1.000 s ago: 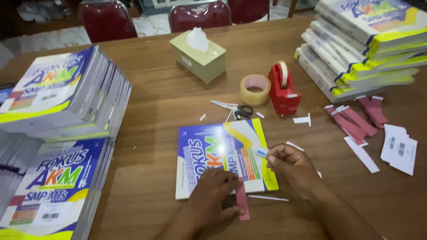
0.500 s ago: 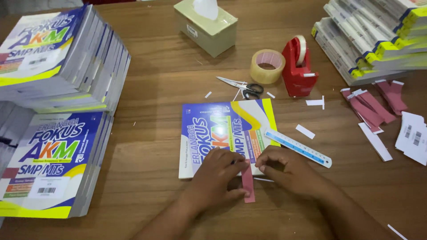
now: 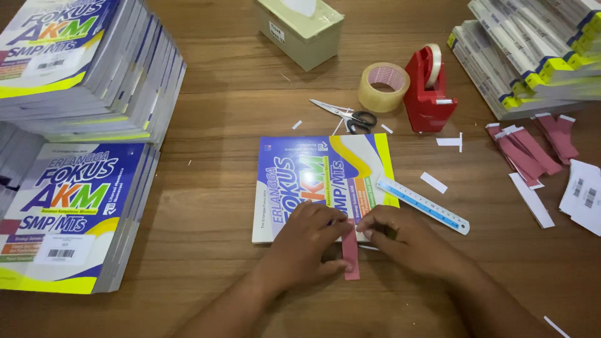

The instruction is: Applying labels and protective tape to book covers and cutting paper strips for book organization.

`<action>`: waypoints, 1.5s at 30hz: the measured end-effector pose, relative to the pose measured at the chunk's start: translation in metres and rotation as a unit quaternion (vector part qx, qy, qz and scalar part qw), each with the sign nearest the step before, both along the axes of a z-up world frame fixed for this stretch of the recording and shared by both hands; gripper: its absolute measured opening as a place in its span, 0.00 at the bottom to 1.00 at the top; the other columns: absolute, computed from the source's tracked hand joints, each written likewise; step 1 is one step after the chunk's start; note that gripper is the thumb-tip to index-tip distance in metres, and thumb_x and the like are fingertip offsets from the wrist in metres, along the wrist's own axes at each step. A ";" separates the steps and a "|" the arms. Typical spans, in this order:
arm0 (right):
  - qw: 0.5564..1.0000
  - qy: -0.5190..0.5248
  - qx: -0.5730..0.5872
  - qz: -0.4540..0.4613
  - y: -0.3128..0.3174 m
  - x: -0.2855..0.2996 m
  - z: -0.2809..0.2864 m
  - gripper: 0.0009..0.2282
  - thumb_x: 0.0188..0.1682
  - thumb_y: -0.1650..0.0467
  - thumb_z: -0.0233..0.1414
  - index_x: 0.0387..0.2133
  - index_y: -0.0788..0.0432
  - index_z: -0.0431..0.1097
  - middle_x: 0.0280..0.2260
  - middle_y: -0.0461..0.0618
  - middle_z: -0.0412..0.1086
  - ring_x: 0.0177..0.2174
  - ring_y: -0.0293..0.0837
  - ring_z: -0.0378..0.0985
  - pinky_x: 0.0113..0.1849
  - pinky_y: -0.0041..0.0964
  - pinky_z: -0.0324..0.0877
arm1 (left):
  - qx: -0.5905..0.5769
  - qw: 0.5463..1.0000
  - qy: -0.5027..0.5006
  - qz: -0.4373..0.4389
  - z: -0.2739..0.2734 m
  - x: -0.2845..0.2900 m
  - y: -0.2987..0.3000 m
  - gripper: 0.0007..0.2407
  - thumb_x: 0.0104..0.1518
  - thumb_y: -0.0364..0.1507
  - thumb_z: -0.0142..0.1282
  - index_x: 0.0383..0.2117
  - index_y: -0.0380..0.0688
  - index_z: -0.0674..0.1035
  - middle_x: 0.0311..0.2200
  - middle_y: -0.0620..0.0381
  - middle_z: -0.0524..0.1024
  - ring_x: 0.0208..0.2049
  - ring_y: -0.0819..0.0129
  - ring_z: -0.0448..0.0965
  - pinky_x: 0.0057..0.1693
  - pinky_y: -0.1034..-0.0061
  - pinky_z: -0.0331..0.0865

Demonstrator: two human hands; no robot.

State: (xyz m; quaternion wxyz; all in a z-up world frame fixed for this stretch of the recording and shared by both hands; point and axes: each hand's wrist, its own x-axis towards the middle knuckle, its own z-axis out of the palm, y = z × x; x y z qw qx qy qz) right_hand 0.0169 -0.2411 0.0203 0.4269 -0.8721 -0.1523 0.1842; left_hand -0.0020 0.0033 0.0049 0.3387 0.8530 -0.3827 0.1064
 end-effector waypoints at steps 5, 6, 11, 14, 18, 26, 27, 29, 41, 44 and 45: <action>0.997 0.071 0.032 -0.007 0.005 0.003 0.002 0.17 0.49 0.72 0.53 0.54 0.53 0.69 0.28 0.43 0.73 0.27 0.38 0.71 0.30 0.32 0.66 | -0.009 1.000 0.004 0.003 0.005 -0.003 0.000 0.23 0.40 0.34 0.70 0.45 0.40 0.80 0.48 0.53 0.75 0.50 0.55 0.71 0.58 0.60 0.61; 0.997 0.070 0.032 -0.007 0.006 0.004 0.005 0.17 0.49 0.72 0.53 0.54 0.53 0.69 0.28 0.43 0.73 0.27 0.38 0.71 0.30 0.32 0.66 | -0.009 1.000 0.003 0.002 0.003 -0.003 0.000 0.23 0.40 0.34 0.70 0.45 0.40 0.80 0.48 0.53 0.75 0.50 0.55 0.71 0.58 0.60 0.61; 0.998 0.066 -0.012 0.015 0.012 0.008 0.015 0.21 0.50 0.72 0.53 0.58 0.49 0.66 0.28 0.43 0.73 0.27 0.38 0.72 0.30 0.33 0.66 | 0.006 1.000 -0.005 0.001 -0.002 0.000 0.000 0.23 0.40 0.36 0.71 0.44 0.41 0.80 0.48 0.53 0.75 0.49 0.56 0.71 0.57 0.60 0.61; 0.997 0.056 -0.055 0.028 0.018 0.009 0.025 0.20 0.50 0.71 0.53 0.58 0.49 0.68 0.27 0.41 0.75 0.23 0.36 0.69 0.27 0.31 0.63 | 0.004 1.000 0.002 0.000 -0.001 -0.001 0.000 0.23 0.39 0.36 0.72 0.43 0.41 0.80 0.49 0.53 0.75 0.50 0.56 0.71 0.58 0.59 0.60; 0.997 0.049 -0.023 0.063 0.010 0.014 0.008 0.24 0.48 0.75 0.54 0.60 0.51 0.64 0.27 0.42 0.72 0.23 0.36 0.67 0.26 0.31 0.62 | -0.007 1.000 0.003 -0.002 -0.001 -0.001 0.000 0.24 0.39 0.35 0.71 0.44 0.41 0.80 0.49 0.53 0.75 0.49 0.57 0.71 0.59 0.59 0.60; 0.992 0.062 -0.099 0.047 0.020 0.014 0.021 0.26 0.48 0.73 0.55 0.63 0.46 0.63 0.28 0.41 0.74 0.23 0.36 0.71 0.26 0.30 0.66 | 0.027 1.000 0.010 0.003 -0.002 0.001 -0.001 0.23 0.40 0.36 0.71 0.44 0.43 0.80 0.50 0.53 0.75 0.50 0.55 0.70 0.58 0.58 0.61; 0.992 0.062 -0.099 0.047 0.020 0.013 0.020 0.26 0.48 0.73 0.55 0.63 0.46 0.63 0.28 0.41 0.74 0.23 0.36 0.71 0.26 0.30 0.66 | 0.027 1.000 0.011 0.003 -0.003 0.001 -0.001 0.23 0.40 0.36 0.71 0.44 0.43 0.80 0.50 0.53 0.75 0.50 0.55 0.70 0.58 0.58 0.61; 0.983 0.003 -0.174 0.059 0.022 0.013 0.016 0.27 0.47 0.68 0.55 0.63 0.41 0.62 0.31 0.36 0.79 0.26 0.38 0.77 0.29 0.33 0.71 | -0.016 1.000 -0.007 -0.005 -0.004 0.002 -0.001 0.23 0.38 0.35 0.71 0.43 0.43 0.81 0.49 0.55 0.75 0.49 0.57 0.71 0.57 0.61 0.62; 0.978 0.064 -0.196 -0.012 0.039 0.012 0.036 0.31 0.42 0.68 0.58 0.63 0.38 0.62 0.30 0.38 0.78 0.29 0.39 0.77 0.32 0.32 0.70 | -0.011 1.000 -0.019 -0.004 -0.002 0.000 -0.001 0.23 0.38 0.35 0.73 0.43 0.43 0.81 0.50 0.54 0.75 0.49 0.56 0.72 0.56 0.61 0.62; 0.989 -0.010 -0.144 0.001 0.024 0.023 0.009 0.36 0.36 0.71 0.63 0.64 0.48 0.62 0.29 0.43 0.73 0.27 0.41 0.70 0.30 0.34 0.68 | -0.010 1.000 -0.010 0.001 0.001 -0.002 -0.002 0.24 0.39 0.35 0.70 0.46 0.41 0.81 0.50 0.53 0.76 0.51 0.55 0.72 0.58 0.60 0.62; 0.990 -0.011 -0.144 0.001 0.022 0.022 0.009 0.36 0.36 0.71 0.63 0.64 0.48 0.62 0.29 0.43 0.73 0.27 0.41 0.70 0.30 0.34 0.68 | -0.010 1.000 -0.012 0.001 -0.002 -0.001 -0.001 0.24 0.39 0.35 0.70 0.46 0.41 0.81 0.50 0.53 0.76 0.51 0.55 0.72 0.58 0.60 0.62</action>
